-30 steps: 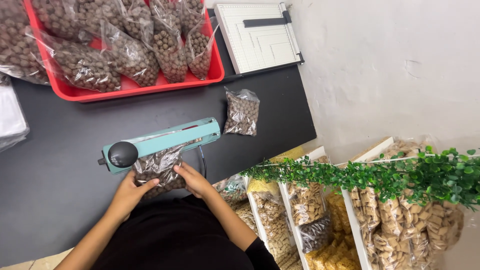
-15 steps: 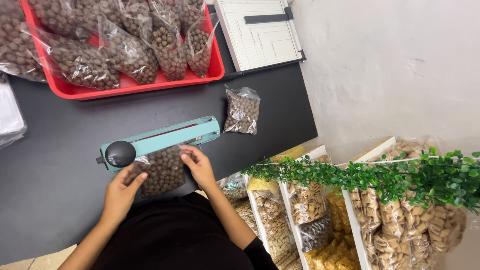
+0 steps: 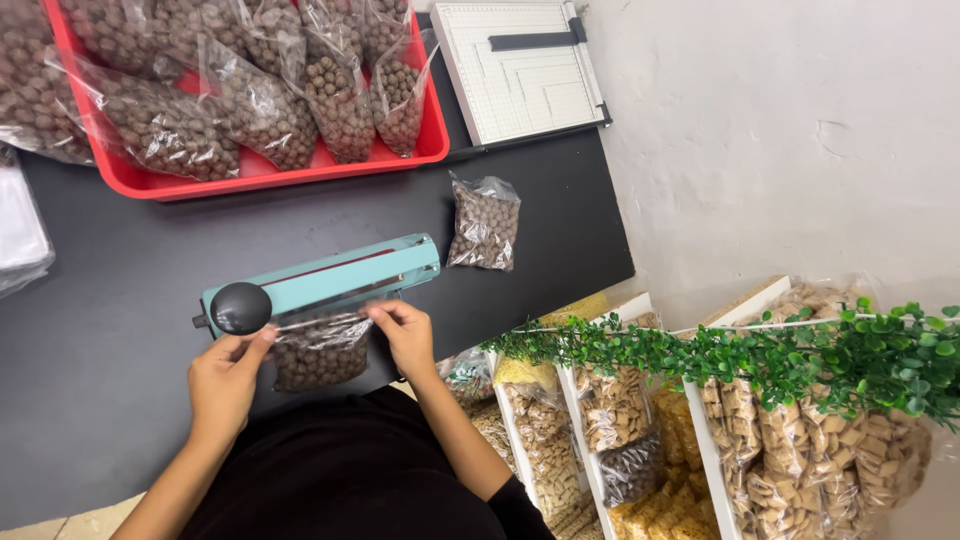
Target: Sealing plastic bags of snacks using a heat sealer
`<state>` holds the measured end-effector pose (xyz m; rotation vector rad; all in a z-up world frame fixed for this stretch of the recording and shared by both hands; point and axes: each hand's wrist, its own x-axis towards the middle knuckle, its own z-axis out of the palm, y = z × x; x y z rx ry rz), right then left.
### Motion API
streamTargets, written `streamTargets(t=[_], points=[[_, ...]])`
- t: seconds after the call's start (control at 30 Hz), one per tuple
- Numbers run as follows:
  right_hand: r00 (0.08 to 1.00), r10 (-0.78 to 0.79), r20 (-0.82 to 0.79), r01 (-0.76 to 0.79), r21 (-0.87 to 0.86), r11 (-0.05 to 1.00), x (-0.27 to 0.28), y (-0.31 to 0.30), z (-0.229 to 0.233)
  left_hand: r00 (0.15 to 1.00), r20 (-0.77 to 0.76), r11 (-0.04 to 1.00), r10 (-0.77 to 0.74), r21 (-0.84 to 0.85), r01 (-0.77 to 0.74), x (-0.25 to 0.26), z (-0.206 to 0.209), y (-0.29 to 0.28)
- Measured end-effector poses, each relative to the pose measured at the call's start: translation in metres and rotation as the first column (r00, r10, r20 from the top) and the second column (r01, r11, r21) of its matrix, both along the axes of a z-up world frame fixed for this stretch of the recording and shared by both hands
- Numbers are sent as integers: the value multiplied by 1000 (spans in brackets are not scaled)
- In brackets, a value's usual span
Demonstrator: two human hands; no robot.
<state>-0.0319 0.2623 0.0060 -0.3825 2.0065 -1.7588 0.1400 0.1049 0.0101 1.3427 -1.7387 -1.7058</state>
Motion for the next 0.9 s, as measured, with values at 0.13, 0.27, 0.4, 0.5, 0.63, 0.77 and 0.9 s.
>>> streamTargets(t=[0.13, 0.27, 0.4, 0.5, 0.63, 0.77, 0.9], points=[[996, 34, -87, -25, 103, 994, 0, 1, 4, 997, 52, 995, -54, -78, 58, 9, -13, -7], [992, 54, -118, -52, 26, 998, -1, -2, 3, 998, -54, 998, 15, 67, -11, 13, -17, -12], [988, 82, -130, -94, -84, 992, -5, 0, -13, 974, -226, 963, -18, 258, 78, 12, 4, -15], [988, 116, -105, -129, -126, 984, -1, 2, -16, 925, -374, 944, -69, 275, 181, 14, -2, -18], [982, 168, -90, -182, -171, 968, 3, 3, -11, 937, -313, 946, -158, 224, 235, 3, 24, -20], [955, 259, -144, -281, -167, 945, -4, 9, 4, 969, -242, 963, -52, 243, 113, 4, 26, -22], [941, 307, -142, -335, -256, 907, -3, 14, 15, 935, -351, 952, 57, 301, 55, 22, 2, -19]])
